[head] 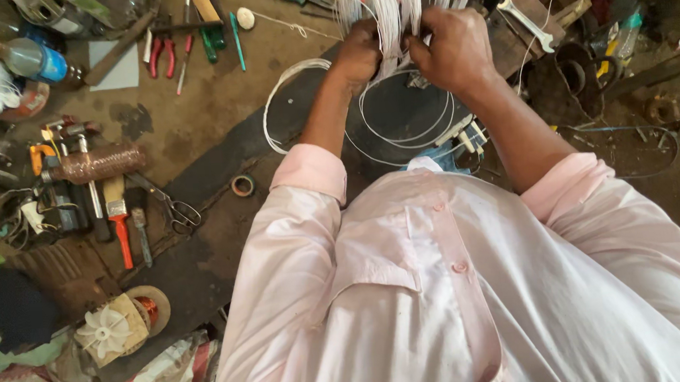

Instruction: The person pulls white wire from a spool across the workbench, gathers the length, and coils it by hand into loops. They then bundle and arrange the finished coils with the other coiled wire on the bench.

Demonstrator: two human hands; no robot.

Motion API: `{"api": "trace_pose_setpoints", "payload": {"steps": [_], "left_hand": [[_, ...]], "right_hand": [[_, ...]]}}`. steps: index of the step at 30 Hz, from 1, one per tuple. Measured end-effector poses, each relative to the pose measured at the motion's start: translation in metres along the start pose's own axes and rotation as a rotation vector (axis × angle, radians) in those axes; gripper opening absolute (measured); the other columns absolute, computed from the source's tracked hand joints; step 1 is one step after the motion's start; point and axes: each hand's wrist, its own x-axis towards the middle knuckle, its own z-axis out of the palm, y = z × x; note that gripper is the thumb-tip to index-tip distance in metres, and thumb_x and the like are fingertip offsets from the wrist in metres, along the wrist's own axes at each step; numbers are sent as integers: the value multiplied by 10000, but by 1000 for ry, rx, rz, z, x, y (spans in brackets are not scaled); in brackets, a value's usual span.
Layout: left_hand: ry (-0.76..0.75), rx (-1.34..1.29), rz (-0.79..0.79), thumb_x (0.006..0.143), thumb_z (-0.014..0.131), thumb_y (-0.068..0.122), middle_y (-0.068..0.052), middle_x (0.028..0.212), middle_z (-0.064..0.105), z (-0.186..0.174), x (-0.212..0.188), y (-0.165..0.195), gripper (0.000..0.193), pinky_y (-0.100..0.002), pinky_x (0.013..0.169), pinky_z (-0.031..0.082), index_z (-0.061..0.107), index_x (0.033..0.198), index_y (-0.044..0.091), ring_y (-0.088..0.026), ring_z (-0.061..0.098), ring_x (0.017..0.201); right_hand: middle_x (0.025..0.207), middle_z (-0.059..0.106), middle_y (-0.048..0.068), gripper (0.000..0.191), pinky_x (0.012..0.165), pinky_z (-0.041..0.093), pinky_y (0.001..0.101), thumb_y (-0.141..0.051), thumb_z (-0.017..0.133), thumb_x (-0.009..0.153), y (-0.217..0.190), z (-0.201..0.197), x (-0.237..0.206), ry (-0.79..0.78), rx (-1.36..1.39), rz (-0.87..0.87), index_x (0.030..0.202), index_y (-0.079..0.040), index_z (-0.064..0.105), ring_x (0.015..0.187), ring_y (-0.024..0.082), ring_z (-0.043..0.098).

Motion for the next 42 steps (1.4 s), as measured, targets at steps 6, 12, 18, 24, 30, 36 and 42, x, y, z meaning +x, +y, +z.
{"api": "trace_pose_setpoints", "payload": {"steps": [6,12,18,24,30,36,42], "left_hand": [[172,75,155,901,714,68,-71,1004,769,9,9,-1,235,-328,822,575,738,1121,-11,-161,695,897],[203,127,93,894,731,95,-96,968,772,10,2,-5,227,-348,782,570,749,1074,-42,-145,683,863],[663,519,188,966,708,153,-129,937,750,43,-54,13,183,-360,781,565,699,1073,5,-217,705,832],[516,737,204,954,618,97,-148,1017,725,101,-95,30,491,-402,778,571,483,1426,68,-301,740,872],[467,712,159,963,585,64,-131,989,736,116,-88,23,733,-415,793,581,226,1602,60,-317,753,881],[446,491,-7,890,614,51,-125,884,734,117,-72,-1,889,-349,640,562,113,1624,33,-213,705,697],[413,247,6,968,607,38,-92,930,725,105,-62,-25,828,-287,622,555,80,1607,41,-139,659,702]], "right_hand": [[763,651,201,231,673,510,503,-195,824,894,-1,1,-2,11,21,-16,869,-21,675,740,423,658],[807,671,193,217,702,525,493,-192,825,899,2,3,-2,23,56,-53,892,-30,680,770,419,664],[790,682,185,236,708,529,492,-213,833,894,3,3,-1,25,55,-54,860,-38,678,755,408,674],[811,689,181,252,705,538,479,-214,824,924,7,3,1,5,97,-31,876,-27,663,760,404,680],[796,685,186,231,675,526,492,-202,814,913,9,0,3,-29,206,-2,890,-20,672,746,409,677],[892,704,203,191,714,528,493,-127,764,908,15,-10,-2,-1,205,-148,1032,-3,690,810,418,678],[957,740,146,146,748,571,339,7,635,974,43,-29,-26,-60,592,-9,1112,5,680,876,242,736]]}}
